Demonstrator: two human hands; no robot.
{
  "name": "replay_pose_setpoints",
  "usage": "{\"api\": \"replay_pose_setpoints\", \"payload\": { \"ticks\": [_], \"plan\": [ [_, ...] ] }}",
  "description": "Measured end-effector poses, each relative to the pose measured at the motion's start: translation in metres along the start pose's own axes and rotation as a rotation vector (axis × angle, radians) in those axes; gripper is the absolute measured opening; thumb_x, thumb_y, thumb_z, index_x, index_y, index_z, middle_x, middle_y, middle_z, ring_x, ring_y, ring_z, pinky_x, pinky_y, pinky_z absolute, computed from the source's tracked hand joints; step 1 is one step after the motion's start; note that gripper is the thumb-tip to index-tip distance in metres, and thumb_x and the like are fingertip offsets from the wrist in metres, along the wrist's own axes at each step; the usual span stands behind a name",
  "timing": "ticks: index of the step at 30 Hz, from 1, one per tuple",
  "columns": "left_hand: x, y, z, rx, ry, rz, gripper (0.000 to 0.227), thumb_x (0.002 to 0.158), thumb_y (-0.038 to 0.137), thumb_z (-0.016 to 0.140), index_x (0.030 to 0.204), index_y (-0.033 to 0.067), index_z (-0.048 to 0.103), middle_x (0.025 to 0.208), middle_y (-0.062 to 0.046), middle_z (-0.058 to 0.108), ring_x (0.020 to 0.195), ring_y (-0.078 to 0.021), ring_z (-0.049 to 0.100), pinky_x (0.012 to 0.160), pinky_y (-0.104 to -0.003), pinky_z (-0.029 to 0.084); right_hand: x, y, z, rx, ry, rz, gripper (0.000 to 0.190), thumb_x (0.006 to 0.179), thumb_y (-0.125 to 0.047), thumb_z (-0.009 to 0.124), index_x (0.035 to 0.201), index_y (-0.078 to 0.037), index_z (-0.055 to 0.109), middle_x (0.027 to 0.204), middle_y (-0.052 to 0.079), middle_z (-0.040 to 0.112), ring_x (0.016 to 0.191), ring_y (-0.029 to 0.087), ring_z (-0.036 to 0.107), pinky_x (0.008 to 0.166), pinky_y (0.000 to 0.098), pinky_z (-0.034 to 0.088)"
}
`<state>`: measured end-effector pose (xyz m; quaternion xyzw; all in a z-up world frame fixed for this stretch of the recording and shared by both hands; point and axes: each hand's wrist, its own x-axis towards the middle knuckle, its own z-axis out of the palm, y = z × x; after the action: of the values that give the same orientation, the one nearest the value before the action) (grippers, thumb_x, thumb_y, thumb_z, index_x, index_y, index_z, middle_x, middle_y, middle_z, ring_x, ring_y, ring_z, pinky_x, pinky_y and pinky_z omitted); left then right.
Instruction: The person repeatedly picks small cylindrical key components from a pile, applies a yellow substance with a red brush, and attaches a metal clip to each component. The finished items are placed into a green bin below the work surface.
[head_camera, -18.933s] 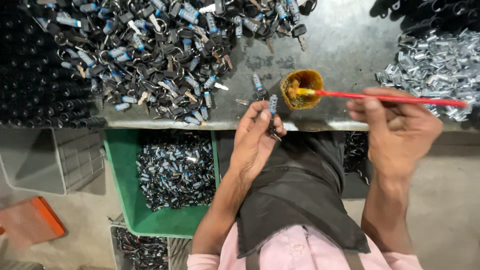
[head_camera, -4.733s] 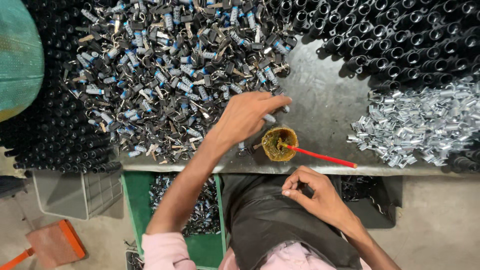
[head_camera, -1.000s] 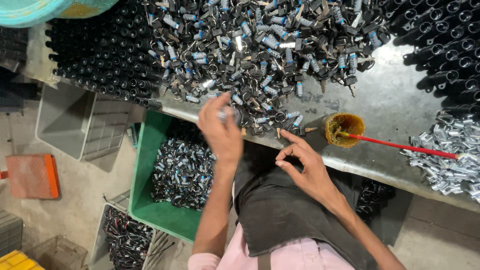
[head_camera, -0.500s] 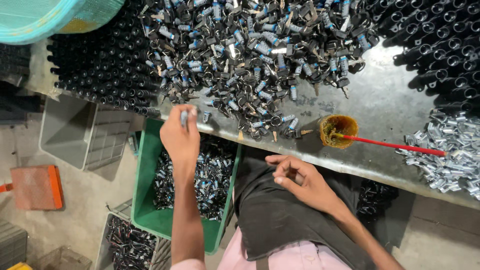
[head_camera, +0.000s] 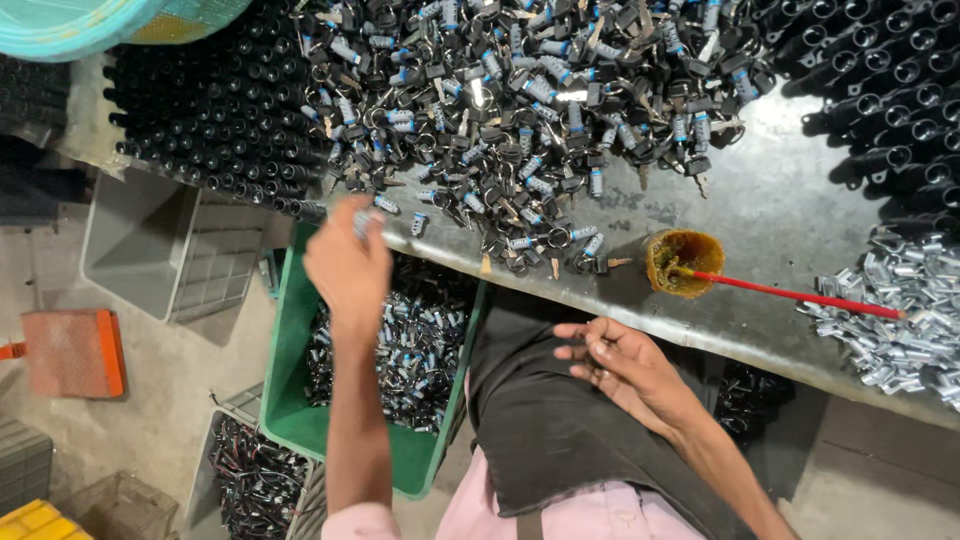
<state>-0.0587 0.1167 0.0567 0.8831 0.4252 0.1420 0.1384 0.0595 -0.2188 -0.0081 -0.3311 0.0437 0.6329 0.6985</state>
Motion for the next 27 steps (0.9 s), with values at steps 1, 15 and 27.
{"api": "replay_pose_setpoints", "payload": {
  "ticks": [1, 15, 27],
  "plan": [
    [0.014, -0.014, 0.006, 0.081, 0.049, 0.004, 0.024, 0.095, 0.016, 0.070, 0.118, 0.0099, 0.070, 0.087, -0.017, 0.073, 0.074, -0.0364, 0.070, 0.068, -0.048, 0.054, -0.004, 0.002, -0.005, -0.003, 0.010, 0.004, 0.015, 0.099, -0.019, 0.065, 0.103, -0.007, 0.058, 0.139, 0.016, 0.059, 0.120, 0.024, 0.061, 0.099, 0.0384, 0.049],
    [0.035, -0.025, 0.040, -0.003, -0.008, -0.052, 0.022, 0.088, 0.025, 0.078, 0.103, 0.0106, 0.069, 0.088, -0.017, 0.073, 0.080, -0.0415, 0.068, 0.068, -0.051, 0.052, -0.055, -0.002, -0.039, -0.061, 0.187, -0.087, 0.013, 0.097, -0.017, 0.065, 0.097, -0.006, 0.057, 0.136, 0.019, 0.061, 0.123, 0.029, 0.062, 0.098, 0.0412, 0.052],
    [0.018, -0.005, -0.006, -0.294, -0.207, -0.040, 0.018, 0.091, 0.019, 0.077, 0.103, 0.0071, 0.073, 0.081, -0.011, 0.070, 0.068, -0.0248, 0.066, 0.064, -0.037, 0.050, -0.093, -0.005, -0.050, -0.061, 0.223, -0.094, 0.013, 0.097, -0.016, 0.063, 0.097, -0.005, 0.057, 0.139, 0.021, 0.058, 0.127, 0.031, 0.058, 0.098, 0.0434, 0.051]
  ]
}}
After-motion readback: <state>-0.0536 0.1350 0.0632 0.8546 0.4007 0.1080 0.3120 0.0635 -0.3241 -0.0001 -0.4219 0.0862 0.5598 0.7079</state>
